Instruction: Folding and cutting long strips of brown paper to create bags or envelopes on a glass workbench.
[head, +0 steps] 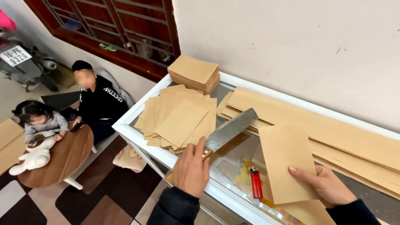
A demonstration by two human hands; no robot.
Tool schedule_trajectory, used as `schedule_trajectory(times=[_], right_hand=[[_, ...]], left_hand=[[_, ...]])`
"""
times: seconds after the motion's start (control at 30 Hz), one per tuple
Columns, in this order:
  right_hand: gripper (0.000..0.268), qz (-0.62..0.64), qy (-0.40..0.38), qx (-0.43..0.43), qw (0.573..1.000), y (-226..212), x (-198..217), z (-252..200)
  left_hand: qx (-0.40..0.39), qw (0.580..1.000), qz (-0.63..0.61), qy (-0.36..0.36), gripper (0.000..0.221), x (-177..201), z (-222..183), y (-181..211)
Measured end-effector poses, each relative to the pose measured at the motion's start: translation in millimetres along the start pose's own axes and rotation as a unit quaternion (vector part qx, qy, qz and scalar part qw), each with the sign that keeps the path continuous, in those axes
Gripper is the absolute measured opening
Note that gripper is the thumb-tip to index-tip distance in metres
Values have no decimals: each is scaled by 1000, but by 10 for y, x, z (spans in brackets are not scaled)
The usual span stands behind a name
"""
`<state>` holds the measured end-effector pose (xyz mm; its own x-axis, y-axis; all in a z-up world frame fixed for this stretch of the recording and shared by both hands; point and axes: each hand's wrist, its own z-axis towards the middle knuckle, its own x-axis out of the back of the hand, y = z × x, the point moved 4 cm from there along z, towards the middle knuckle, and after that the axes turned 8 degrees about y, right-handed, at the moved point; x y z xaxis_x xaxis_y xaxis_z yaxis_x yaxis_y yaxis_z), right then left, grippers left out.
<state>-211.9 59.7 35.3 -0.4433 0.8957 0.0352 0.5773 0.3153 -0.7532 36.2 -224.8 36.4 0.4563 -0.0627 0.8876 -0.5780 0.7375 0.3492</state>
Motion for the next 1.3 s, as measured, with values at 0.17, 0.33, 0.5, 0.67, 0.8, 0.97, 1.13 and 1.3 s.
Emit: schedule_trajectory(times=[0.17, 0.33, 0.5, 0.67, 0.8, 0.97, 1.13, 1.3], right_hand=[[38, -8, -4, -5, 1000, 51, 74, 103], [38, -11, -13, 2, 1000, 86, 128, 140], [39, -18, -10, -11, 1000, 129, 168, 116], [44, -14, -45, -14, 999, 231, 303, 302], [48, -27, -65, -17, 997, 247, 417, 344], [45, -34, -83, 3, 996, 266, 562, 398], [44, -10, -70, 12, 997, 312, 675, 435], [45, -6, -92, 9, 996, 339, 671, 450]], left_hand=[[94, 987, -129, 0, 71, 257, -155, -217], [95, 986, -139, 11, 59, 378, -327, -255], [-6, 975, -196, 102, 45, 553, -429, -178], [-29, 977, -172, 123, 46, 563, -462, -106], [-7, 982, -169, 78, 51, 501, -526, -209], [-9, 982, -156, 106, 42, 591, -571, -233], [-15, 984, -146, 103, 44, 599, -597, -219], [-14, 985, -146, 94, 44, 598, -621, -192]])
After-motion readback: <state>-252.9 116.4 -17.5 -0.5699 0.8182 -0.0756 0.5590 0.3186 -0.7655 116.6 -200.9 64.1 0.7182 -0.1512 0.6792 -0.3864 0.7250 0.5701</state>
